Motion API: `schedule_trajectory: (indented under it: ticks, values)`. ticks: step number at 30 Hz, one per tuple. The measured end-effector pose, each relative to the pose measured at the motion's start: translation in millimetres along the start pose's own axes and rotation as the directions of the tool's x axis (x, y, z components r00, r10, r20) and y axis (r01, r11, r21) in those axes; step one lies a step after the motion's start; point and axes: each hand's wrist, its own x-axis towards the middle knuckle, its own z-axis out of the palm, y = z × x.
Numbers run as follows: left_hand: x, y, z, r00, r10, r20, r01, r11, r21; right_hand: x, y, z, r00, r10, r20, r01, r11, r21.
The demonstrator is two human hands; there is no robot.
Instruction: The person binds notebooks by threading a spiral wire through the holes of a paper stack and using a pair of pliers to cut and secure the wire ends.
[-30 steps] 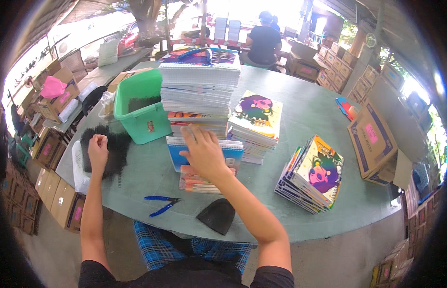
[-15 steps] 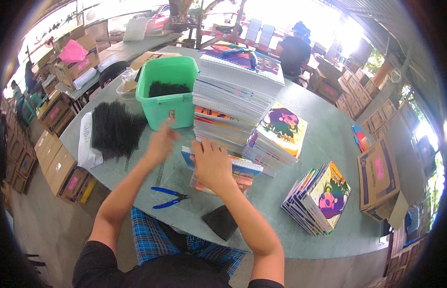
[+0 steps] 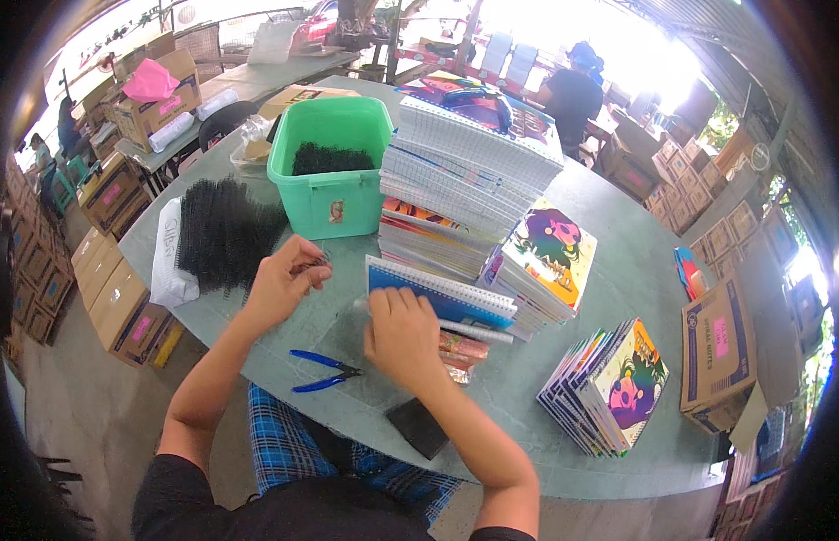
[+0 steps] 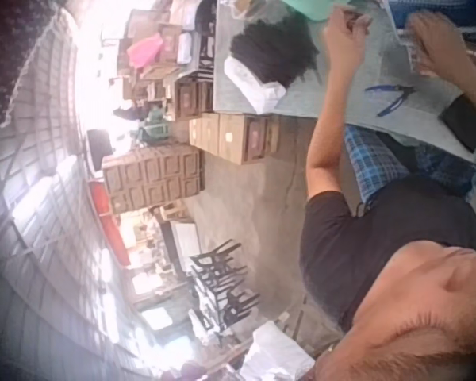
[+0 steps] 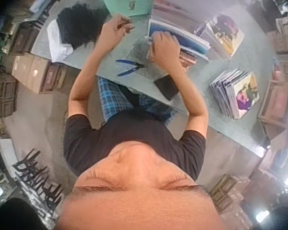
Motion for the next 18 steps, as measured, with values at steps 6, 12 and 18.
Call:
schedule_trajectory:
  ticks: [6, 12, 18]
  values:
    - [-11, -4, 35, 0.926, 0.374, -0.051, -0.361, 0.917, 0.169, 27, 12, 18, 0.969, 0.171, -0.176, -0.178, 0.984, -0.024]
    - [-13, 0, 44, 0.915, 0.401, -0.055, -0.376, 0.893, 0.249, 24, 10, 6, 0.976, 0.217, -0.008, -0.215, 0.972, 0.09]
    - [-11, 1, 48, 0.964, 0.246, -0.098, -0.213, 0.94, 0.266, 18, 9, 3, 0.977, 0.174, -0.126, -0.137, 0.957, 0.255]
